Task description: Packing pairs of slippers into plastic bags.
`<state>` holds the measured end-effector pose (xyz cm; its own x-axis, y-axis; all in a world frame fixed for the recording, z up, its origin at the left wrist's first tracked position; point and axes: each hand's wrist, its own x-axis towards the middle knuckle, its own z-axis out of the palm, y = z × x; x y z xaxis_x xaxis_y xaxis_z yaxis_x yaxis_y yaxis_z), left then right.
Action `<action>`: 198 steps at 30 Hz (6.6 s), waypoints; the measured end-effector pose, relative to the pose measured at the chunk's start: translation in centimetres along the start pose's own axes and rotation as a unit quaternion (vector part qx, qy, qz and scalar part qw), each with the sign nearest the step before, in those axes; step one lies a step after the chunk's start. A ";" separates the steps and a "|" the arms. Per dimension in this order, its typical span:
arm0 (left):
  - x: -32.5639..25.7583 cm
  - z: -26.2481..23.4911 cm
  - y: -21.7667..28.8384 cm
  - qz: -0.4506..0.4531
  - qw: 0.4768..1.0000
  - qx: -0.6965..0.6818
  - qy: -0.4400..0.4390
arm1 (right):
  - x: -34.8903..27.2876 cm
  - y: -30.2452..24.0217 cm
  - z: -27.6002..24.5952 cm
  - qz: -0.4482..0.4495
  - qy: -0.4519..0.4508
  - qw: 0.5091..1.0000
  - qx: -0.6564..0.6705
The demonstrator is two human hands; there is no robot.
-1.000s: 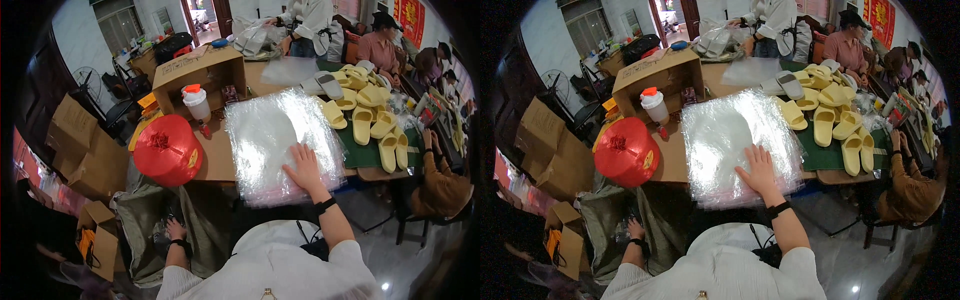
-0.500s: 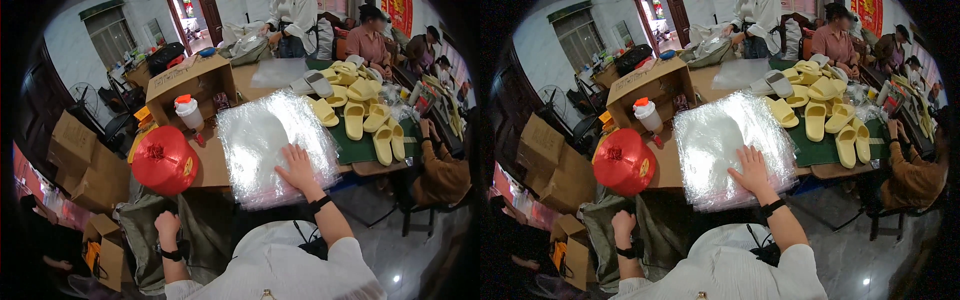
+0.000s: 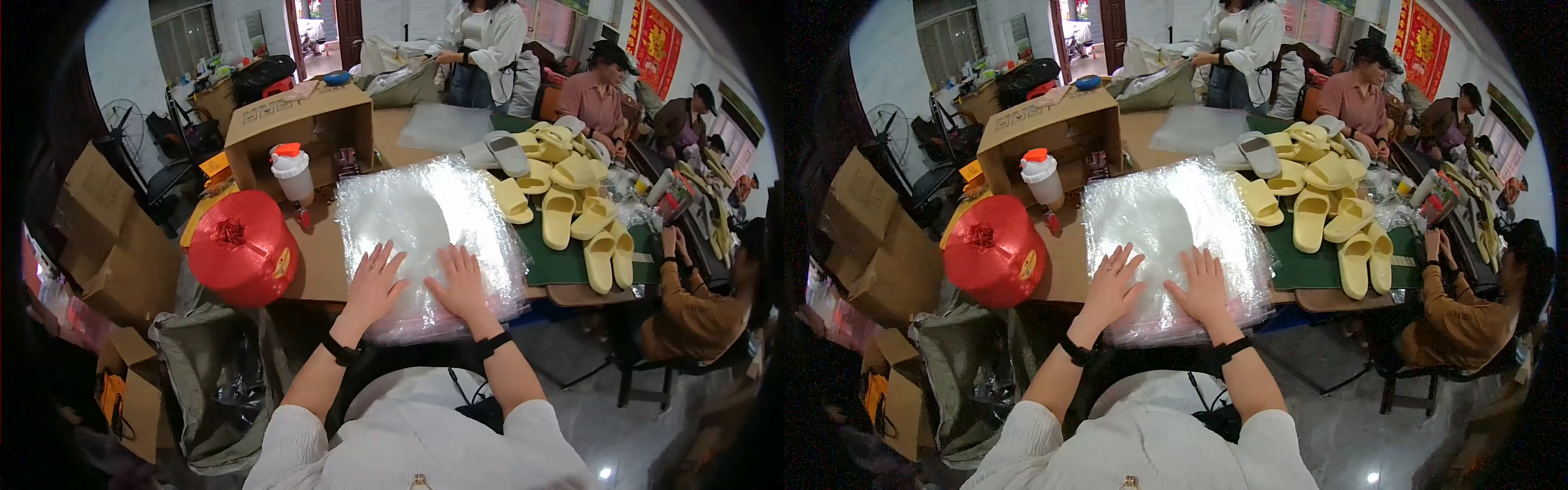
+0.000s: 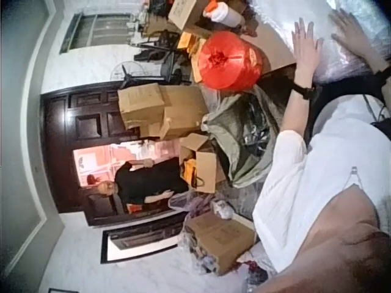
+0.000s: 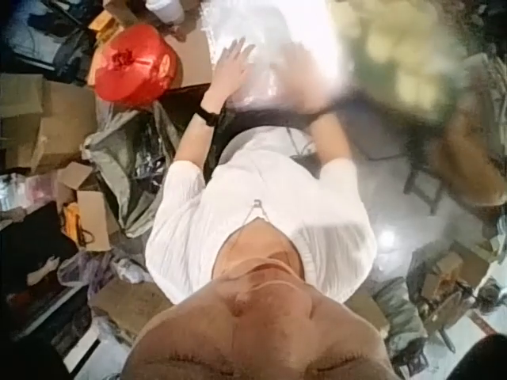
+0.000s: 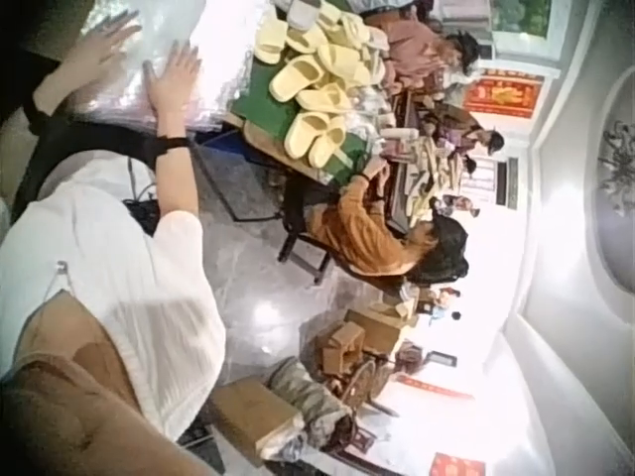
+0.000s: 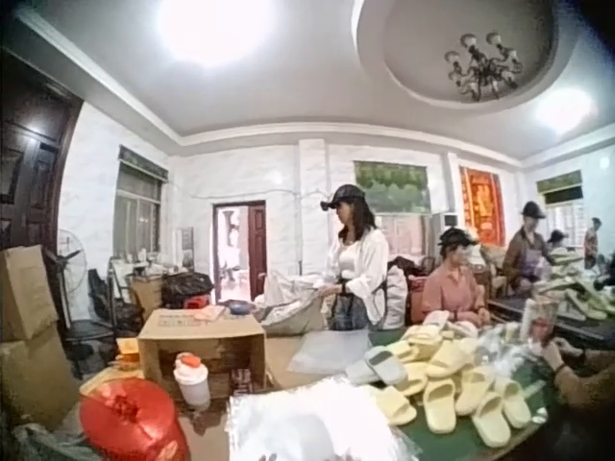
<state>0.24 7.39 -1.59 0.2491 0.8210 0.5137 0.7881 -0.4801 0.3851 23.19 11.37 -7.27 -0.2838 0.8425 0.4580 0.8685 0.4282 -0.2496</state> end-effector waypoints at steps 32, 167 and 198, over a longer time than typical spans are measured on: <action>-1.5 4.3 -3.0 -0.017 1.000 0.003 0.015 | -9.1 27.4 -14.2 0.516 0.102 0.836 -0.155; -2.0 2.9 0.8 -0.303 0.869 -0.390 0.028 | -10.4 1.4 -13.4 0.176 0.217 0.847 0.452; 0.2 -2.9 9.6 0.178 0.903 -0.342 -0.188 | -1.1 -1.5 -4.8 0.080 -0.043 0.943 0.319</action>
<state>6.25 2.01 4.40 0.6932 0.5617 0.4517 0.1193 -0.7075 0.6966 24.16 8.18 -3.30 -0.2246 0.9249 0.3069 0.4899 0.3794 -0.7849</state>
